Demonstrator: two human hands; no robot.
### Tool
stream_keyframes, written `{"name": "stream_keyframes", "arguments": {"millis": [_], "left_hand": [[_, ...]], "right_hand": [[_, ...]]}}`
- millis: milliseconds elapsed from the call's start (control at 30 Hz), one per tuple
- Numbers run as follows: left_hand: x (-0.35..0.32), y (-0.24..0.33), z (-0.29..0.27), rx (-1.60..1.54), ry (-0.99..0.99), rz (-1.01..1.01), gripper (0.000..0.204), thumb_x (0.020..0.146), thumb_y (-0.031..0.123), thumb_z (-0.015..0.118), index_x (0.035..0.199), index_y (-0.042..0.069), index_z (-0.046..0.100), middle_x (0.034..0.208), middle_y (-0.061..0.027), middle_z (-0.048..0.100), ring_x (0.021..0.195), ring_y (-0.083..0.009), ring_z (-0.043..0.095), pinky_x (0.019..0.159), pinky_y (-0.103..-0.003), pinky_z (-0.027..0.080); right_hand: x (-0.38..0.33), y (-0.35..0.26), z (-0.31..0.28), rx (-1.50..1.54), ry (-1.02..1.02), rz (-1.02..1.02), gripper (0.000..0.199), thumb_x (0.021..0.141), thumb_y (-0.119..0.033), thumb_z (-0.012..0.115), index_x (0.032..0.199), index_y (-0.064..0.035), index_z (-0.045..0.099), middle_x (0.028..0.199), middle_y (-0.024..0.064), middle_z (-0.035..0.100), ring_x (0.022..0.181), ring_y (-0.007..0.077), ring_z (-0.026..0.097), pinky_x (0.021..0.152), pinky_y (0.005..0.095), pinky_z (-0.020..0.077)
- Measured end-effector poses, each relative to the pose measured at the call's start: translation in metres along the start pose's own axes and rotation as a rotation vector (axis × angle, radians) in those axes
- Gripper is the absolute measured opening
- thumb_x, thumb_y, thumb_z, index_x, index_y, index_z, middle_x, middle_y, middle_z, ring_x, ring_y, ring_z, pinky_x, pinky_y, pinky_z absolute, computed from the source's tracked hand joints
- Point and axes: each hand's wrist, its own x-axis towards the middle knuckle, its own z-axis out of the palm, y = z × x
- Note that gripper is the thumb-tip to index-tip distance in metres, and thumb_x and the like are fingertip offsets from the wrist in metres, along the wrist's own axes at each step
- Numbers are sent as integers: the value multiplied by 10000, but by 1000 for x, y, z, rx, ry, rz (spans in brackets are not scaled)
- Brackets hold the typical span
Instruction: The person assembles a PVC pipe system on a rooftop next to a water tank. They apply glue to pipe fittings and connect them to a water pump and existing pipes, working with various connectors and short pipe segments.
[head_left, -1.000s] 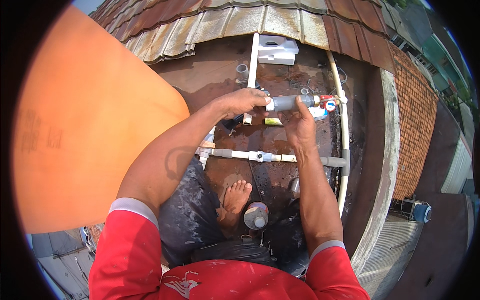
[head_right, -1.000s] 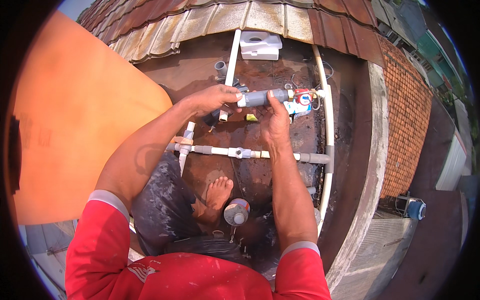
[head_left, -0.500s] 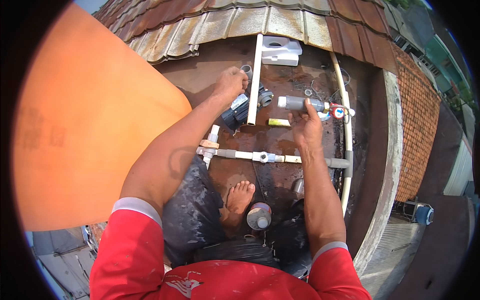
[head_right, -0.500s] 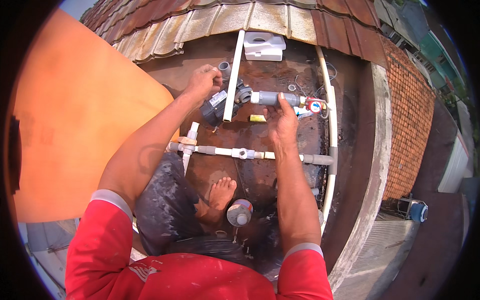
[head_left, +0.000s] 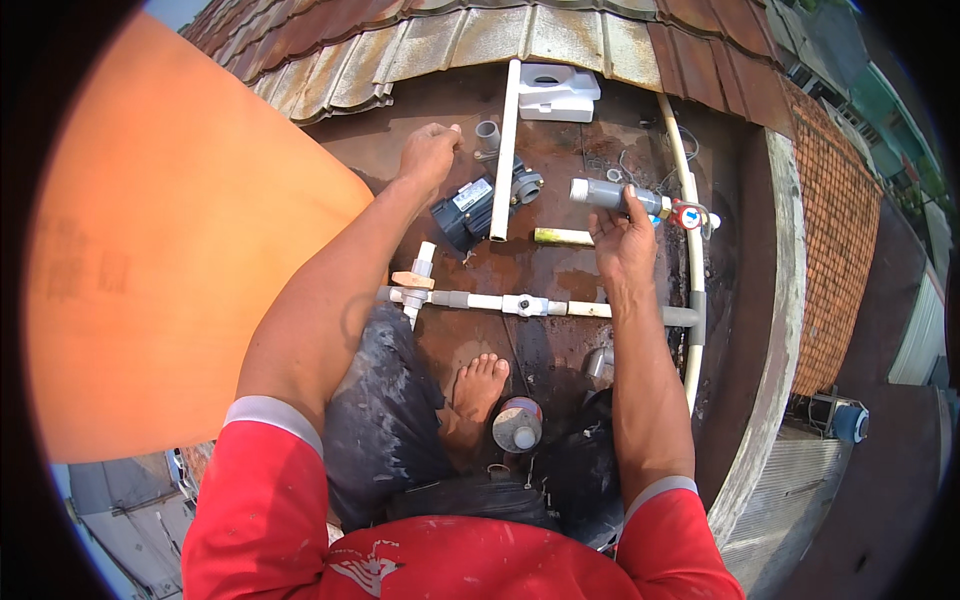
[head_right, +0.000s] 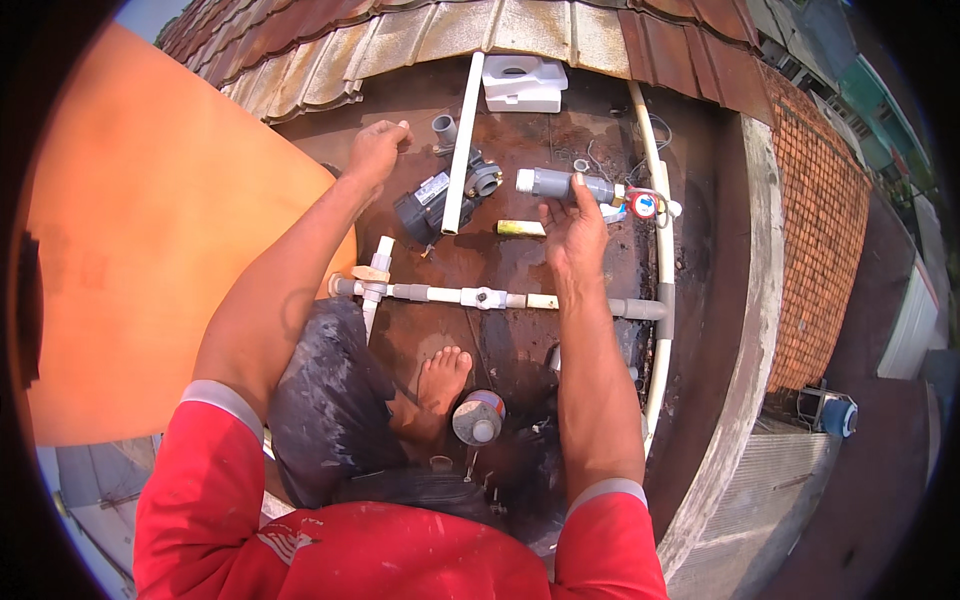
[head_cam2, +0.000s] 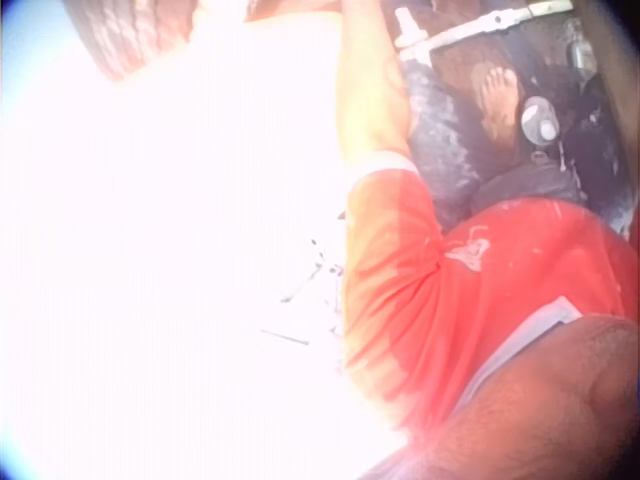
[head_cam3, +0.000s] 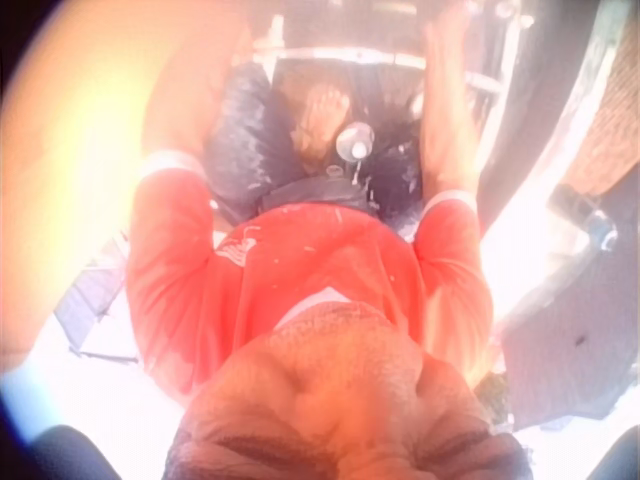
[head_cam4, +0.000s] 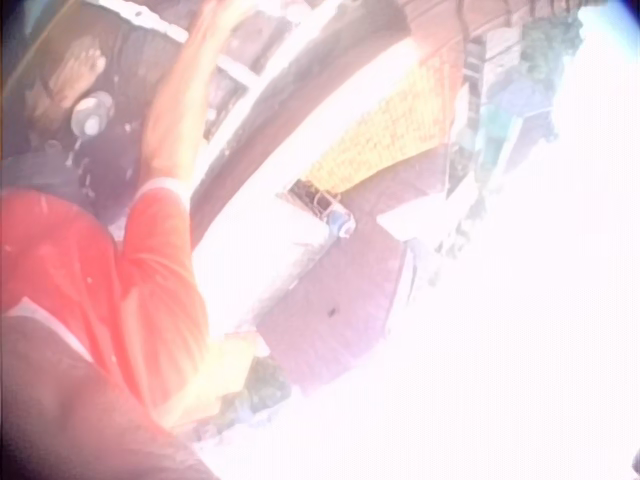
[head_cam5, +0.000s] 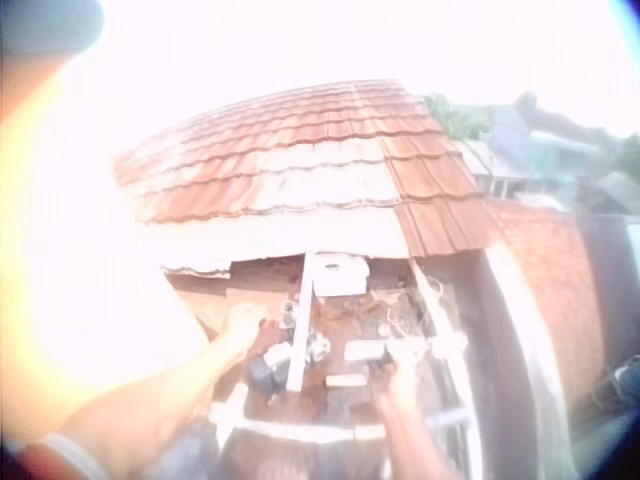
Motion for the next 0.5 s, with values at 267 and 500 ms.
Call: {"name": "stream_keyframes", "arguments": {"millis": [267,500], "left_hand": [[-21,-2,9,245,-358,-360,367,1069,359,650,1138,11,747,1073,-124,750,977,-213,675,910,-383,517],[-22,-22,14,562,-756,-347,554,1053,508,647,1341,43,738,1211,-174,752,1108,-294,699,1006,-457,533]], "right_hand": [[3,-29,-9,40,50,-54,381,989,-308,810,1232,-83,620,1161,101,662,1090,252,638,893,400,539],[2,-69,-21,-49,133,-145,397,962,-271,820,1242,-59,635,1136,122,659,1045,267,631,941,434,515]]}}
